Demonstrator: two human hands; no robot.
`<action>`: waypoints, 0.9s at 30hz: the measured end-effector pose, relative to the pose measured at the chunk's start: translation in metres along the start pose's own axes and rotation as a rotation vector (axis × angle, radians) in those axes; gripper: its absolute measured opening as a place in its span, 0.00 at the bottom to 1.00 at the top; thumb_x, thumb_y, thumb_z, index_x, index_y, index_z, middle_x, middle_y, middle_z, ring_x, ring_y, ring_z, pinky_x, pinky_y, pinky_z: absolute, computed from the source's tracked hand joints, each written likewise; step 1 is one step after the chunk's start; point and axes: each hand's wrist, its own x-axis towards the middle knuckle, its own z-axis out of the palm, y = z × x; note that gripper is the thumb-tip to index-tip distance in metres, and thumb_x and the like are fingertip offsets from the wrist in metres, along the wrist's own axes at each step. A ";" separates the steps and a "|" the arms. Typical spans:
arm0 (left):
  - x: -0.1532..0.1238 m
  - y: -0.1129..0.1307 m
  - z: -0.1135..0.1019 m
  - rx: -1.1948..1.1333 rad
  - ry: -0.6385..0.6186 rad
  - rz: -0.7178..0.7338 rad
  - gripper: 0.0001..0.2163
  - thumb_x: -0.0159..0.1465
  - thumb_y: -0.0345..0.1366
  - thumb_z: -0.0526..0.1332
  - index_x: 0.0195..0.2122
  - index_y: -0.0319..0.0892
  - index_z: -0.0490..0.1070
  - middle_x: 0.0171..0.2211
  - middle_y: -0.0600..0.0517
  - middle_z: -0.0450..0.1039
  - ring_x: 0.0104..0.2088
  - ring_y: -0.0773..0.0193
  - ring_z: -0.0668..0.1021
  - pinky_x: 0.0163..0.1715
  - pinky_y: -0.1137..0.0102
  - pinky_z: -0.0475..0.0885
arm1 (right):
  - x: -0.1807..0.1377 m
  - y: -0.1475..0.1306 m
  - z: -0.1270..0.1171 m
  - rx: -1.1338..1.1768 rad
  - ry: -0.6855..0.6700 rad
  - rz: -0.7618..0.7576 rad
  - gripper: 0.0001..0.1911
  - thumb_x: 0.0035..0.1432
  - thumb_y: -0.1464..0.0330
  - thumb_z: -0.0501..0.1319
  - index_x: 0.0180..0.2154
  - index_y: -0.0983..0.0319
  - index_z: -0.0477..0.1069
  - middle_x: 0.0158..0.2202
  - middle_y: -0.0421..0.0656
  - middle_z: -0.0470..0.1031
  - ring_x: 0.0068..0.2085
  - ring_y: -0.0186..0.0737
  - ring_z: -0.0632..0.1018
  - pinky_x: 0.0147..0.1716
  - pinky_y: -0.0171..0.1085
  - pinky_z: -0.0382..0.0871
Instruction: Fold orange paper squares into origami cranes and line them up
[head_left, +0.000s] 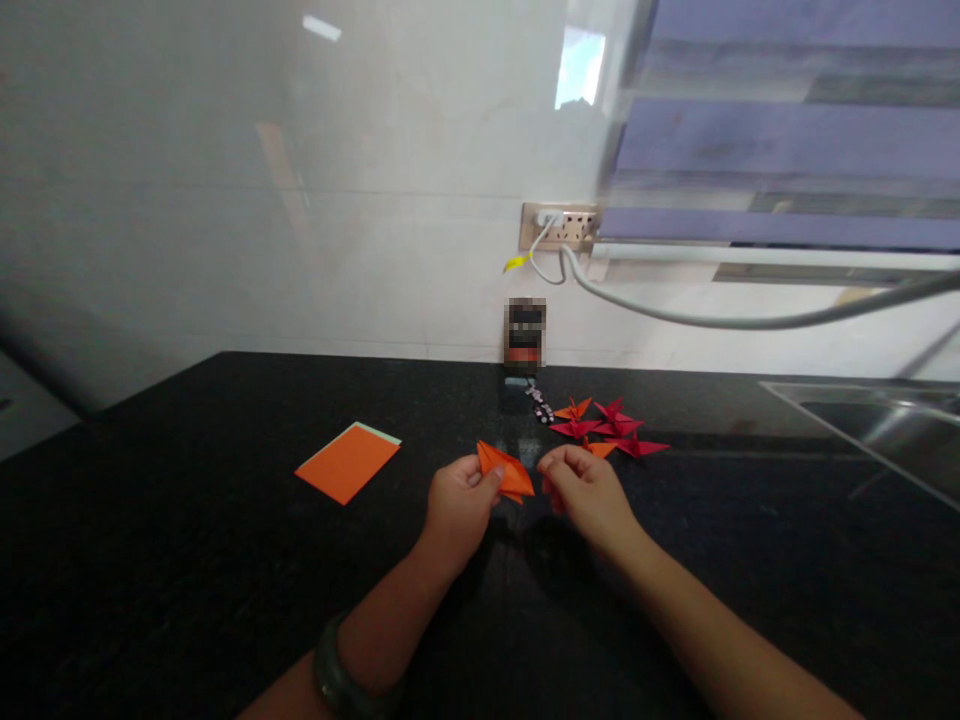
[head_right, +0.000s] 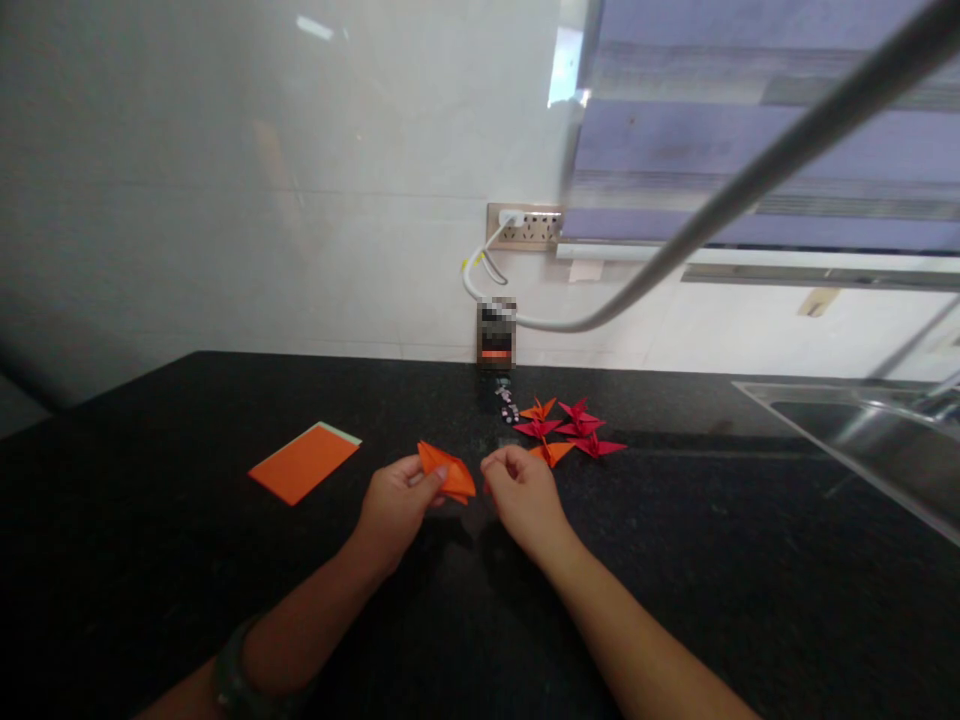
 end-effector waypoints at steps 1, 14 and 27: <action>0.000 0.000 0.000 -0.008 -0.013 -0.002 0.07 0.50 0.34 0.61 0.29 0.36 0.73 0.22 0.52 0.74 0.23 0.66 0.75 0.22 0.75 0.67 | 0.000 0.000 0.000 0.025 0.027 -0.038 0.09 0.49 0.64 0.55 0.23 0.63 0.65 0.16 0.35 0.64 0.16 0.28 0.64 0.16 0.29 0.57; -0.007 0.003 0.006 -0.081 -0.079 -0.102 0.06 0.48 0.32 0.62 0.27 0.36 0.74 0.23 0.51 0.75 0.22 0.68 0.74 0.21 0.76 0.66 | -0.010 0.010 0.006 -0.493 0.129 -0.686 0.08 0.53 0.72 0.55 0.28 0.63 0.72 0.25 0.43 0.70 0.28 0.35 0.71 0.27 0.33 0.65; -0.005 0.005 -0.002 -0.208 -0.195 -0.208 0.07 0.51 0.34 0.61 0.29 0.35 0.72 0.24 0.50 0.73 0.22 0.70 0.74 0.22 0.76 0.69 | -0.013 0.001 -0.004 -0.780 -0.042 -0.813 0.13 0.58 0.68 0.51 0.33 0.63 0.74 0.31 0.45 0.70 0.30 0.35 0.70 0.31 0.33 0.64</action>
